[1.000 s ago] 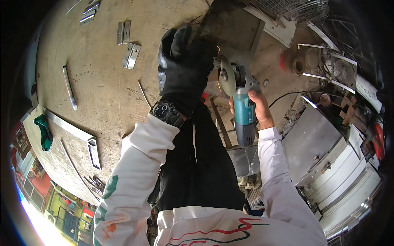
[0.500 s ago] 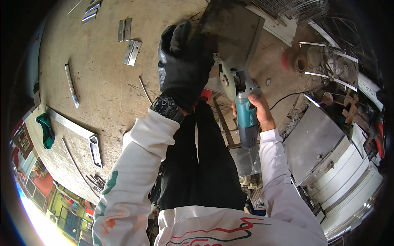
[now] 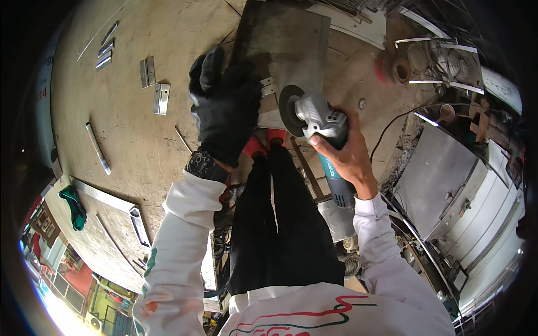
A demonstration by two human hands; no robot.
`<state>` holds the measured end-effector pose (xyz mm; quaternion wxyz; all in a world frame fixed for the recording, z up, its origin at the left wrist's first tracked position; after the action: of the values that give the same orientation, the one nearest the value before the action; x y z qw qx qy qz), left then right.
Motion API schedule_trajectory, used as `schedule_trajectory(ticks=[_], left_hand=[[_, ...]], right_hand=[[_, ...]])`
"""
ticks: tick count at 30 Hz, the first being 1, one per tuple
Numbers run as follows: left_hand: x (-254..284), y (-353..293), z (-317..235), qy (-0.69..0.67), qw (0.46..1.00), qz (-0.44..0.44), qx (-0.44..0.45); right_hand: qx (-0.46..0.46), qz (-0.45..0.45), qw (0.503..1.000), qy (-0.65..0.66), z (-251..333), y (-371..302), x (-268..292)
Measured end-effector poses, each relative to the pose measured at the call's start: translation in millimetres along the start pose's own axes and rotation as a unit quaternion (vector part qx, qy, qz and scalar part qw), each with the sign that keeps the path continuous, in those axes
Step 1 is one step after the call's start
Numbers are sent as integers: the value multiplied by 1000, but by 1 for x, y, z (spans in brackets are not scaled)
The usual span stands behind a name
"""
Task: The person measures a metal strip with a tape measure and marks it with a marker. Then they use an angle grinder to cut the metal strip and grind its edges. The person handles the metal pieces and tools on a workbench throughout the process.
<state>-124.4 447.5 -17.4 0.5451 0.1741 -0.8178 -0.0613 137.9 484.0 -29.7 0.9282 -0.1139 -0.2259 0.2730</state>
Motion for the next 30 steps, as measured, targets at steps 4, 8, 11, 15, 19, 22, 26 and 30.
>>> schedule_trajectory(ticks=[4,8,11,15,19,22,26,30], left_hand=[[-1,1,-1,6,1000,7,-7],[-5,-2,0,-4,999,33,16],[-3,-3,0,3,999,28,19],[-3,-3,1,-1,999,25,24],[-4,-4,0,-10,1000,8,16],[-2,-2,-3,5,1000,9,-13],[-7,-1,-1,36,999,-9,-26],[-6,-1,-3,15,1000,-5,-3]], right_hand=[[35,-18,997,-63,13,4,-8],[57,-35,992,-107,20,5,-11],[53,-24,989,-134,21,3,-13],[35,-7,990,-136,23,-3,-9],[24,2,993,-112,17,-10,3],[1,0,997,-76,14,-11,11],[6,-6,997,-75,20,-11,5],[44,-21,995,-91,21,-12,-5]])
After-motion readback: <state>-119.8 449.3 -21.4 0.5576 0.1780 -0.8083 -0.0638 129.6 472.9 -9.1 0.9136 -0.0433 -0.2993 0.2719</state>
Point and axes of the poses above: each hand's wrist, its own y-axis towards the middle knuckle, its own x-axis out of the back of the hand, z = x × y, the point moved 4 cm from there along y, towards the middle knuckle, and after that the axes turned 4 degrees about x, right-handed, at the moved point
